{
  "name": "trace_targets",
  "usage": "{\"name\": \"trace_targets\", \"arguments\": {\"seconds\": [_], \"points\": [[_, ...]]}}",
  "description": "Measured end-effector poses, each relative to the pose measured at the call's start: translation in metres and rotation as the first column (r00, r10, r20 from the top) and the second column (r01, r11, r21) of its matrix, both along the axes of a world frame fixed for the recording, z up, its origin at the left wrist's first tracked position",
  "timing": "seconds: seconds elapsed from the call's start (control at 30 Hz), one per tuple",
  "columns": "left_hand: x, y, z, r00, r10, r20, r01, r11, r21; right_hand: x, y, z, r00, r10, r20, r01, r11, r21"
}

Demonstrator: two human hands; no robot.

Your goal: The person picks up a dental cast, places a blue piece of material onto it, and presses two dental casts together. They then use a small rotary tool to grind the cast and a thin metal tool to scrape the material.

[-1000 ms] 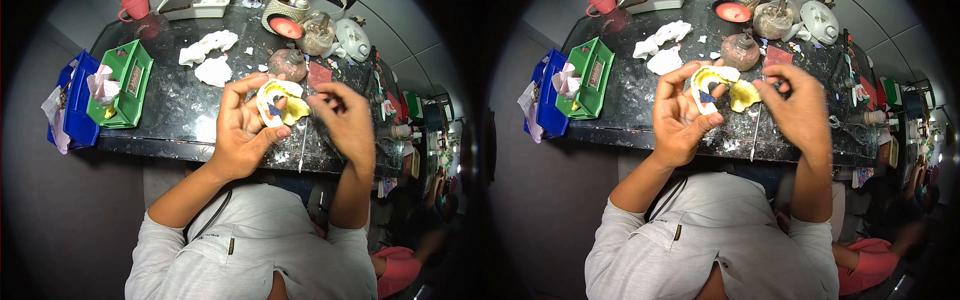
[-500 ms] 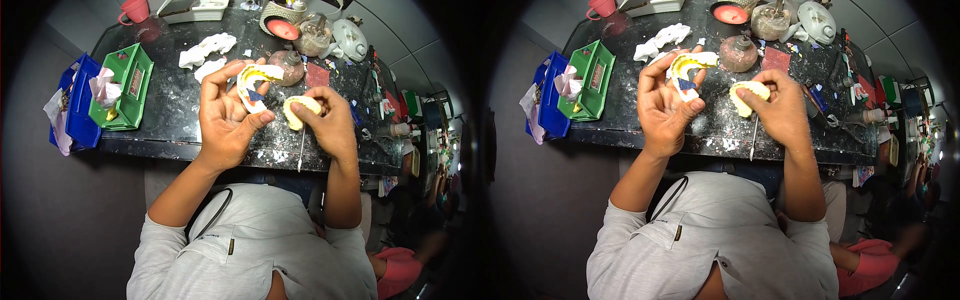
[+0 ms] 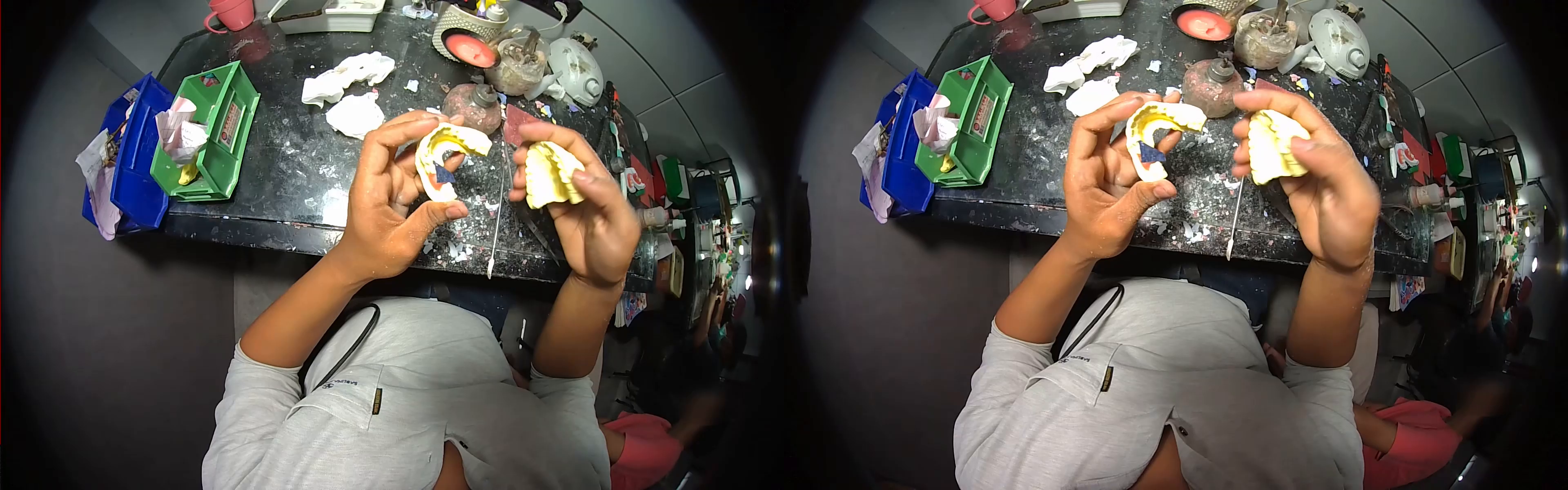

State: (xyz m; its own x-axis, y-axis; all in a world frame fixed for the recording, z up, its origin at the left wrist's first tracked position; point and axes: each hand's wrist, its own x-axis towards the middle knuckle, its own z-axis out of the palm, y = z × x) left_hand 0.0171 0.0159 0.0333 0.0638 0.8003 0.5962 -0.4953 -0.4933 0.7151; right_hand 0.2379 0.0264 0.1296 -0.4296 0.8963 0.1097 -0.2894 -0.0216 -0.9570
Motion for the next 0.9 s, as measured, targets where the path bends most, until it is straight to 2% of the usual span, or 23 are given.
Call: {"name": "trace_targets", "arguments": {"seconds": [0.03,0.07,0.1,0.17,0.2,0.27,0.37,0.53,0.7,0.83,0.9], "points": [[0.0,0.0,0.0,1.0,0.002,0.0,-0.002,1.0,0.001,-0.006,-0.005,0.002,0.981,-0.112,0.16,0.096,0.99,0.107],[0.0,0.0,0.0,1.0,0.0,-0.026,0.0,1.0,0.015,-0.01,-0.008,0.004,0.954,-0.157,0.257,0.098,0.969,0.227],[-0.001,-0.001,0.0,0.999,-0.002,-0.052,0.004,1.0,0.027,-0.019,-0.011,0.006,0.951,-0.197,0.237,0.117,0.942,0.315],[0.001,-0.002,0.0,0.999,-0.016,-0.045,0.017,1.0,0.012,-0.027,-0.009,0.008,0.919,-0.226,0.322,0.059,0.889,0.455],[0.001,-0.002,0.0,0.999,-0.013,-0.046,0.014,1.0,0.021,-0.028,-0.007,0.008,0.919,-0.226,0.323,0.059,0.889,0.454],[0.002,-0.001,-0.001,0.999,-0.008,-0.046,0.009,0.999,0.032,-0.029,-0.003,0.01,0.846,-0.247,0.472,-0.086,0.811,0.579],[0.002,-0.001,-0.003,0.998,-0.023,-0.061,0.025,0.999,0.026,-0.03,0.002,0.01,0.798,-0.255,0.546,-0.164,0.781,0.603],[0.001,-0.003,0.0,0.995,-0.02,-0.102,0.023,1.0,0.02,-0.036,0.004,0.009,0.776,-0.271,0.57,-0.171,0.78,0.602],[0.003,-0.002,-0.004,0.996,0.019,-0.09,-0.014,0.998,0.053,-0.04,0.003,0.009,0.71,-0.388,0.587,-0.196,0.692,0.694],[0.003,-0.001,-0.003,0.992,0.043,-0.119,-0.035,0.997,0.072,-0.041,0.004,0.008,0.723,-0.38,0.577,-0.215,0.67,0.711],[0.002,0.0,-0.005,0.992,0.047,-0.121,-0.038,0.996,0.08,-0.042,0.003,0.009,0.703,-0.423,0.571,-0.242,0.613,0.752]]}}
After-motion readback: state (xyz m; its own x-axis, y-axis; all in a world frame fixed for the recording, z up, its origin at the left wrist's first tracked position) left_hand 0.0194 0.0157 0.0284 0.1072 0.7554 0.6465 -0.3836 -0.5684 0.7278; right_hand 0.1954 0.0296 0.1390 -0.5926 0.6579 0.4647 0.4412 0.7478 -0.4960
